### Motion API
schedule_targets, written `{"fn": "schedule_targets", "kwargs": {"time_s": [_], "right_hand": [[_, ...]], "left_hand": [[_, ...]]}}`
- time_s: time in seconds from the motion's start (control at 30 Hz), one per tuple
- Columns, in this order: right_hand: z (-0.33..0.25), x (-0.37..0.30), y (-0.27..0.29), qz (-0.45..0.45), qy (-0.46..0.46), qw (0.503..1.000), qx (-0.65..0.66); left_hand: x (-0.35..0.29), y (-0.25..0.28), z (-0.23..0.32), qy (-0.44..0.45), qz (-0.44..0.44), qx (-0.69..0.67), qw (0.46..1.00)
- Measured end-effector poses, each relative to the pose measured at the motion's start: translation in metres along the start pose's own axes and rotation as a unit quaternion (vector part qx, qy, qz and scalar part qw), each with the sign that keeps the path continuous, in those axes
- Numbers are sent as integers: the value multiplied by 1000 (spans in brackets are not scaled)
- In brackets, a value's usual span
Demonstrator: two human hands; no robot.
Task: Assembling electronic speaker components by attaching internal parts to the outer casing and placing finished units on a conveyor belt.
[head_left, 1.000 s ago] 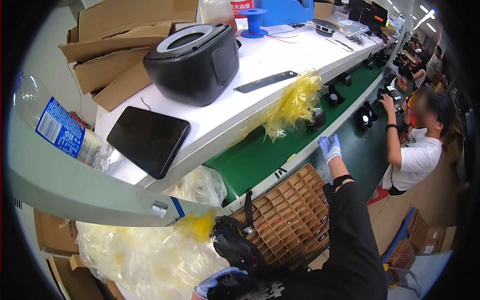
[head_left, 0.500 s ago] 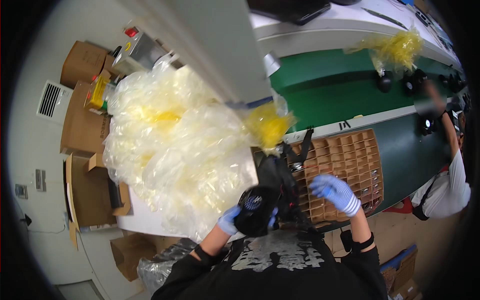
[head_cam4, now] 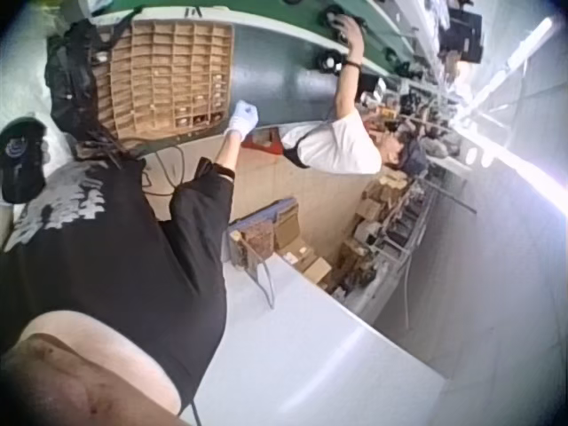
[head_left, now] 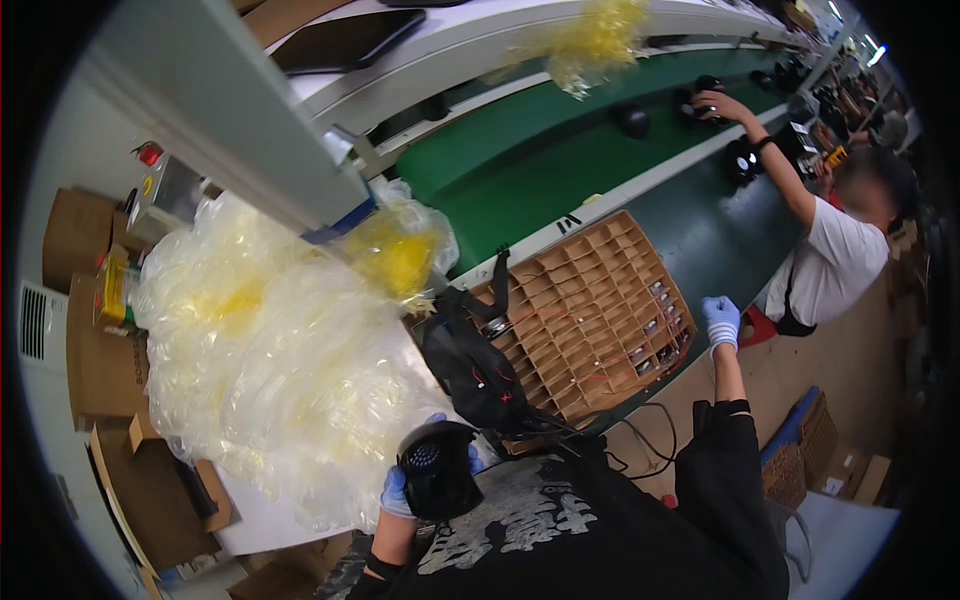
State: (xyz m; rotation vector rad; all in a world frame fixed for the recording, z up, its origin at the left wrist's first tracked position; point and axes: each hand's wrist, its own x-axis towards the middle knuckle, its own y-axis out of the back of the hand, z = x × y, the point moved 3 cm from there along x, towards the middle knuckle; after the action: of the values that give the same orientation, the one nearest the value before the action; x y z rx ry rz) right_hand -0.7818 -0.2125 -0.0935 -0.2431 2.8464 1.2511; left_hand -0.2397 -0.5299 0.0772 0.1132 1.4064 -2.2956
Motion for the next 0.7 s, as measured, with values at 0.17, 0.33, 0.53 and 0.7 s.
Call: {"fn": "schedule_targets", "kwargs": {"time_s": [0.17,0.33,0.53,0.7], "right_hand": [[-93,-81,-1,-26,34,995,-86],[-137,-113,-21,-133,115,970,-169],[-152,-142,-26,-278,344,871,-214],[-157,-152,-38,-266,398,843,-247]], "left_hand": [[-9,4,-5,30,33,15,999],[1,1,0,34,-5,33,999],[-1,2,0,-2,22,53,998],[-6,10,-11,19,40,14,999]]}}
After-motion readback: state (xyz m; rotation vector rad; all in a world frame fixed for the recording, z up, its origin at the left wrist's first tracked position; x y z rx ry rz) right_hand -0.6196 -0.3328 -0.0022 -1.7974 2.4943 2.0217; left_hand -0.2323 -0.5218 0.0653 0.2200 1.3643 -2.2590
